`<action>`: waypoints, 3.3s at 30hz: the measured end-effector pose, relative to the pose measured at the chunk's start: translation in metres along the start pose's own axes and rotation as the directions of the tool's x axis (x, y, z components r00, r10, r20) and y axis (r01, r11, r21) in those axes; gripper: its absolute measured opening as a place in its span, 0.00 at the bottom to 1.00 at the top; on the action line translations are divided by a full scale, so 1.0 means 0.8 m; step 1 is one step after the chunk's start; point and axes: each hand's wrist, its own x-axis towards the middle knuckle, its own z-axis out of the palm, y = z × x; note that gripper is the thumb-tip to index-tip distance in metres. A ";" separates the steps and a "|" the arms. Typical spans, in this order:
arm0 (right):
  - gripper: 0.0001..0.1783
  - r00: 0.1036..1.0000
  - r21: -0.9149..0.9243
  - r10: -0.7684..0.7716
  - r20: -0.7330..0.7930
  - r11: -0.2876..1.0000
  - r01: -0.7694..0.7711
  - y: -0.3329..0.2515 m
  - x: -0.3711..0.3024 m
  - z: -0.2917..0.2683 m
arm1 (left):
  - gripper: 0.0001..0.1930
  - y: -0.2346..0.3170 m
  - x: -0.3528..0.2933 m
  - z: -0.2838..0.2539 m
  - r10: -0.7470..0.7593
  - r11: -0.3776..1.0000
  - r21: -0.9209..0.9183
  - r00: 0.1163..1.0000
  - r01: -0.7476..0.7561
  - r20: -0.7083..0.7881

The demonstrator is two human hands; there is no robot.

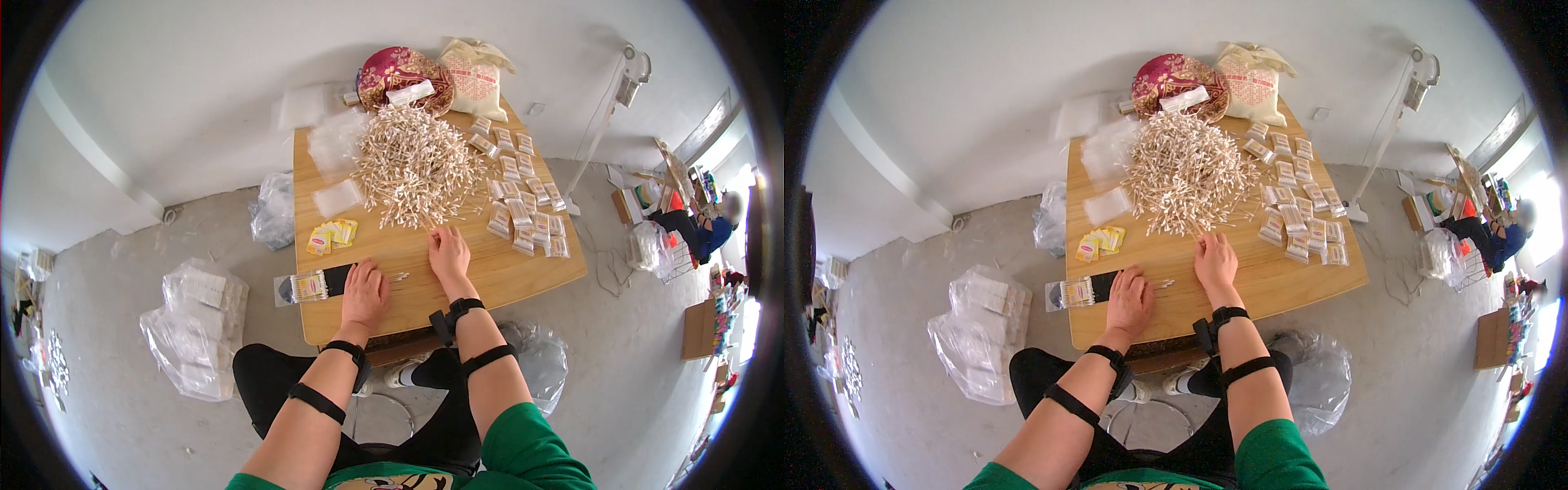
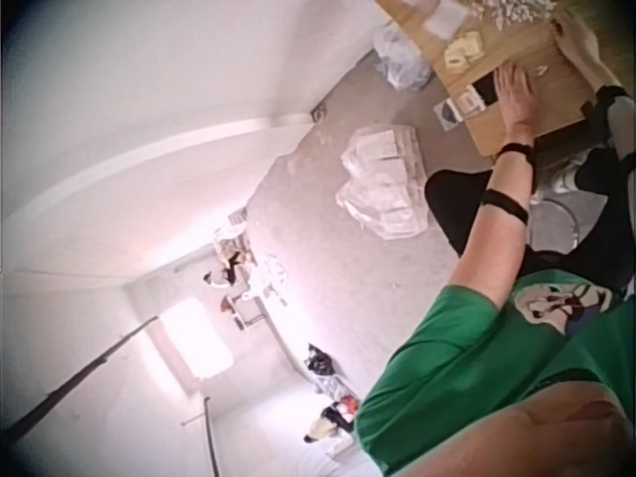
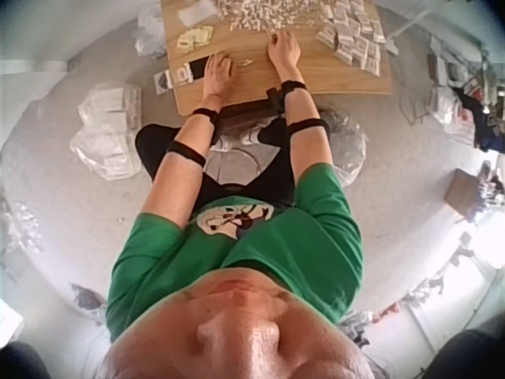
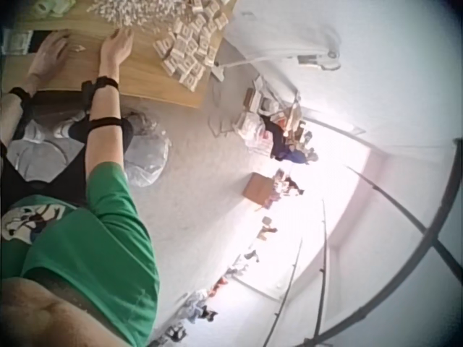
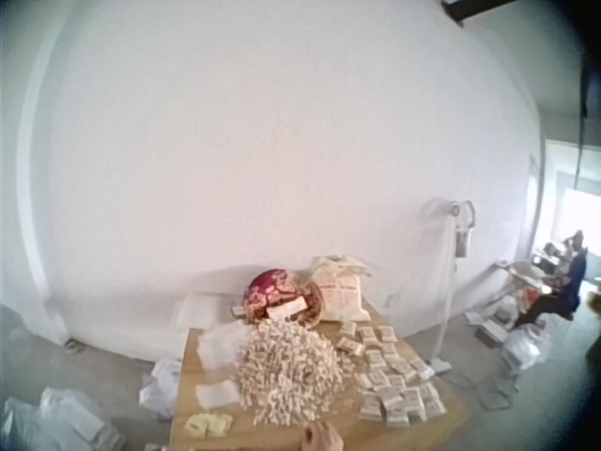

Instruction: Packaging a count of cotton swabs into small plastic bags.

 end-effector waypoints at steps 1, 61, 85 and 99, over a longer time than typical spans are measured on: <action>0.06 0.999 -0.047 -0.023 0.037 0.999 0.025 -0.001 0.001 0.001 | 0.09 0.000 -0.001 0.000 -0.016 1.000 -0.014 1.000 0.016 0.018; 0.04 0.980 0.037 -0.171 0.101 0.985 0.168 -0.027 -0.047 -0.009 | 0.14 -0.004 -0.001 0.003 -0.038 0.999 0.001 0.999 0.038 0.019; 0.09 0.997 -0.089 0.018 0.076 0.996 -0.011 -0.038 -0.013 0.018 | 0.13 -0.005 -0.002 0.004 -0.029 1.000 0.008 0.999 0.028 0.025; 0.09 0.990 -0.129 0.126 0.063 0.985 -0.117 -0.050 -0.014 0.020 | 0.14 -0.009 -0.002 0.008 -0.026 1.000 -0.012 1.000 0.026 -0.015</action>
